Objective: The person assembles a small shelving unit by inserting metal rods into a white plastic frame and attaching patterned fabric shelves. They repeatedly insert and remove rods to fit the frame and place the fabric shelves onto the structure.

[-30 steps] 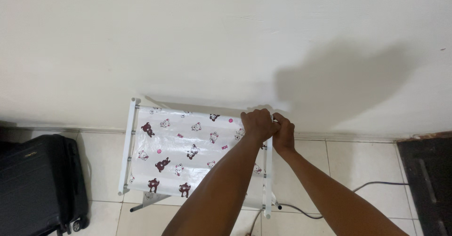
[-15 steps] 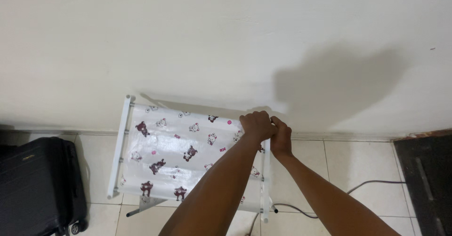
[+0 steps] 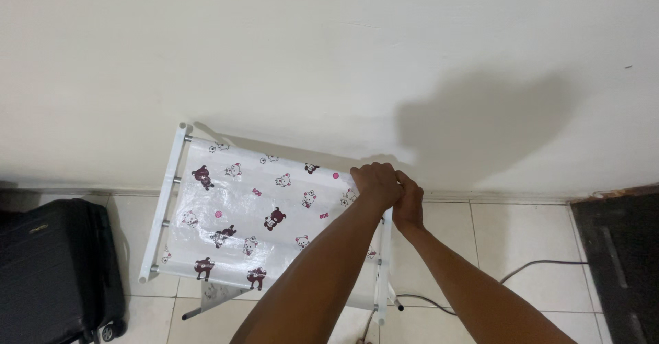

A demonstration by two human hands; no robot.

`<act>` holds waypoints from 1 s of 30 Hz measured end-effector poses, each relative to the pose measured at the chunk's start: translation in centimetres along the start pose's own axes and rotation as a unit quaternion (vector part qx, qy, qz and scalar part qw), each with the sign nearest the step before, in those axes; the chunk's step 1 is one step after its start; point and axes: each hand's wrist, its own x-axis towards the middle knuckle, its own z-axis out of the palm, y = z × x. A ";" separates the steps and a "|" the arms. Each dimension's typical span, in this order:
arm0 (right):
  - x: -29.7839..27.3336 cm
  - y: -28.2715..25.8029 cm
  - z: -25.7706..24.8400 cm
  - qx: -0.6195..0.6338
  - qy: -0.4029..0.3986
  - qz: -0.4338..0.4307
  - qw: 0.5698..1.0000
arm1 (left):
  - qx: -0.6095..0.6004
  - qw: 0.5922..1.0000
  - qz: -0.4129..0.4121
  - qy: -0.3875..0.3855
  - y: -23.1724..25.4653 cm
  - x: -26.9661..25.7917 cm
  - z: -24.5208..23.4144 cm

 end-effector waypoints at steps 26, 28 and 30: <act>-1.2 0.4 0.4 0.002 -0.013 -0.058 0.998 | -0.056 0.998 0.024 -0.017 -1.6 -0.8 -0.1; -1.1 1.4 0.4 -0.017 -0.013 -0.045 0.999 | -0.058 0.997 0.042 -0.042 -1.8 -1.0 -0.5; -0.5 2.2 0.6 -0.005 -0.012 -0.068 0.998 | -0.013 0.996 0.070 -0.050 -2.3 -1.4 -1.0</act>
